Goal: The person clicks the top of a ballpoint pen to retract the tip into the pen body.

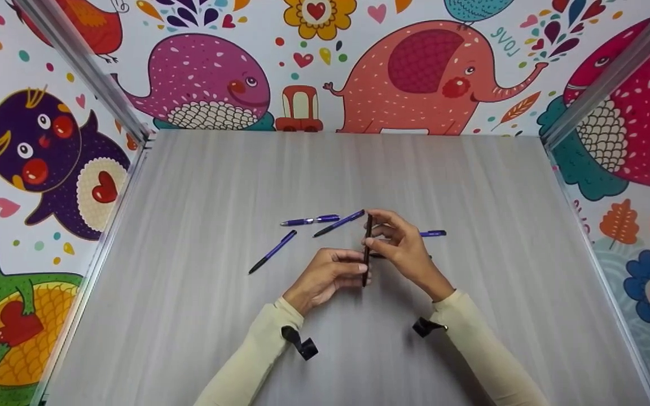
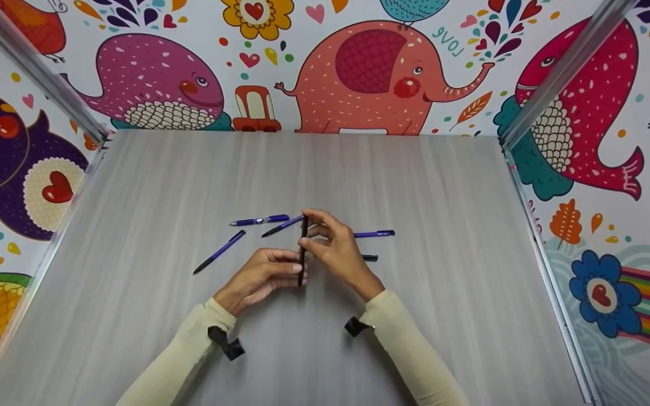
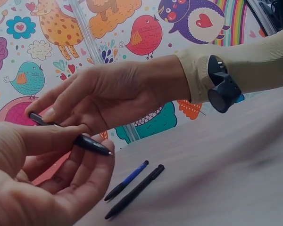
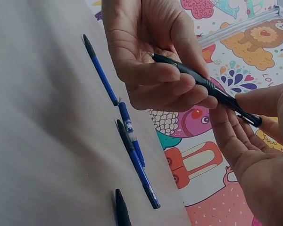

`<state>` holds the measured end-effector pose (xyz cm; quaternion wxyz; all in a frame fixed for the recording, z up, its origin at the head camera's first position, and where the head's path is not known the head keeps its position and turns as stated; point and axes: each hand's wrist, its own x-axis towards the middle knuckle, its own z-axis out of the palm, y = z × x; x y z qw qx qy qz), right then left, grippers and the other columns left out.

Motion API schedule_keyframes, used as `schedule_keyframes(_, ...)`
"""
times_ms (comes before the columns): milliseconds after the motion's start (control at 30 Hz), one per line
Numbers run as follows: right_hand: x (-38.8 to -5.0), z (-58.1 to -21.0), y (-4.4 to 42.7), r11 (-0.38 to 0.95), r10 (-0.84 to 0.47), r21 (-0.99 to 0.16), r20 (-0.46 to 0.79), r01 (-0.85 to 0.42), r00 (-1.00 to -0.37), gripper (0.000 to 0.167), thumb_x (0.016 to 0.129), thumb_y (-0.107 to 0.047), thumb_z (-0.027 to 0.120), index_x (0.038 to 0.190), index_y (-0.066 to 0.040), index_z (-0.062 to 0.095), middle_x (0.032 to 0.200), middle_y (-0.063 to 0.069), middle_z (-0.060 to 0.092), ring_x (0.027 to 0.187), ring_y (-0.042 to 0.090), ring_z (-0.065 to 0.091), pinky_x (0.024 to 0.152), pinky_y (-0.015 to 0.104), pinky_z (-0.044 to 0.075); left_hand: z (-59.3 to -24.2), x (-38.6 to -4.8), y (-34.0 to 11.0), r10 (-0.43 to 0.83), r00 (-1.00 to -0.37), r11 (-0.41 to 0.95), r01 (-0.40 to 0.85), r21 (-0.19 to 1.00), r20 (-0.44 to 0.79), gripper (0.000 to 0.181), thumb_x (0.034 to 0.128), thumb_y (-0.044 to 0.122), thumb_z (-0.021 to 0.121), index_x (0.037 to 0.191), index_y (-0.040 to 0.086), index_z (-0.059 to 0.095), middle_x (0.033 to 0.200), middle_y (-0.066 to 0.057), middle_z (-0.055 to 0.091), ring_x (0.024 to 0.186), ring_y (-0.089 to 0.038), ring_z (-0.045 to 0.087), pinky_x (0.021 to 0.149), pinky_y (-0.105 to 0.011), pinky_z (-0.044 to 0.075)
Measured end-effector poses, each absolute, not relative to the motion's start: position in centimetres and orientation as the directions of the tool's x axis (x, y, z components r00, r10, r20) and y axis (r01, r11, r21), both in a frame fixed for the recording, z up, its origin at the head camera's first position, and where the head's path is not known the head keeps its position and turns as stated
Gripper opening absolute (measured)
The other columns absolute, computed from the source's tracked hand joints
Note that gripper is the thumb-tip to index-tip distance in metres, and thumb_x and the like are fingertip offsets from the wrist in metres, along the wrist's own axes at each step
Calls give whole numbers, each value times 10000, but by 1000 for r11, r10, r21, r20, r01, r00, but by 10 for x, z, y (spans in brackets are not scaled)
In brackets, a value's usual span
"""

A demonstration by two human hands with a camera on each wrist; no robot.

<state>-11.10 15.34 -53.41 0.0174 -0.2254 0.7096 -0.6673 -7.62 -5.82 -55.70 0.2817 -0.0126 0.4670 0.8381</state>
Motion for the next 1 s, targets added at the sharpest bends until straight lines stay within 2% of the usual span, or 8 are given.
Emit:
schedule_keyframes(133,-111,-533,154,25,-337,-954,272,-297,-901,494,993,39,778,1464,-24,647,1247,223,678,1026,263,748,867,336,647,-555,-77,-58,460,-842,-407,-482,776,-282,397,955,-131,724,1306,-275,608,1000,-149,792,872,-268,806,857,-435,668)
schedule_keyframes(267,-109,-534,154,26,-332,-957,265,-290,-905,485,992,56,770,1456,-20,652,1233,192,691,1021,272,750,869,347,651,-555,-77,-58,462,-839,-401,-487,776,-288,411,951,-137,724,1314,-281,599,998,-153,793,870,-269,808,859,-440,667)
schedule_keyframes(433,-108,-535,154,26,-320,-960,255,-278,-912,500,990,60,773,1467,-19,644,1226,202,695,1015,279,752,858,343,653,-556,-77,-57,469,-835,-394,-491,777,-289,457,955,-120,736,1349,-285,572,1049,-176,785,889,-271,809,877,-444,663)
schedule_keyframes(633,-108,-535,154,28,-314,-963,244,-266,-917,512,982,66,780,1466,-16,638,1225,277,678,1010,281,750,849,329,649,-558,-78,-58,471,-835,-377,-482,791,-284,463,959,-98,747,1348,-283,574,1103,-227,772,899,-272,807,891,-449,660)
schedule_keyframes(800,-107,-537,154,30,-305,-966,236,-257,-923,538,984,71,775,1486,-17,603,1271,282,657,1050,324,744,881,344,648,-562,-78,-57,464,-841,-370,-469,802,-278,451,965,-88,747,1346,-269,587,1142,-238,761,918,-268,801,908,-441,656)
schedule_keyframes(967,-107,-541,156,21,-293,-966,240,-257,-926,549,994,84,754,1503,-7,572,1327,309,615,1100,466,714,903,349,644,-566,-77,-57,455,-843,-342,-462,818,-285,407,969,-61,758,1313,-236,629,1083,-164,776,890,-235,795,883,-411,661)
schedule_keyframes(1000,-106,-542,157,22,-289,-965,245,-262,-926,522,1005,76,744,1494,-2,579,1326,290,621,1098,451,719,901,353,645,-566,-76,-57,454,-843,-334,-460,822,-288,399,967,-54,761,1305,-229,639,1061,-143,782,877,-224,793,873,-402,661)
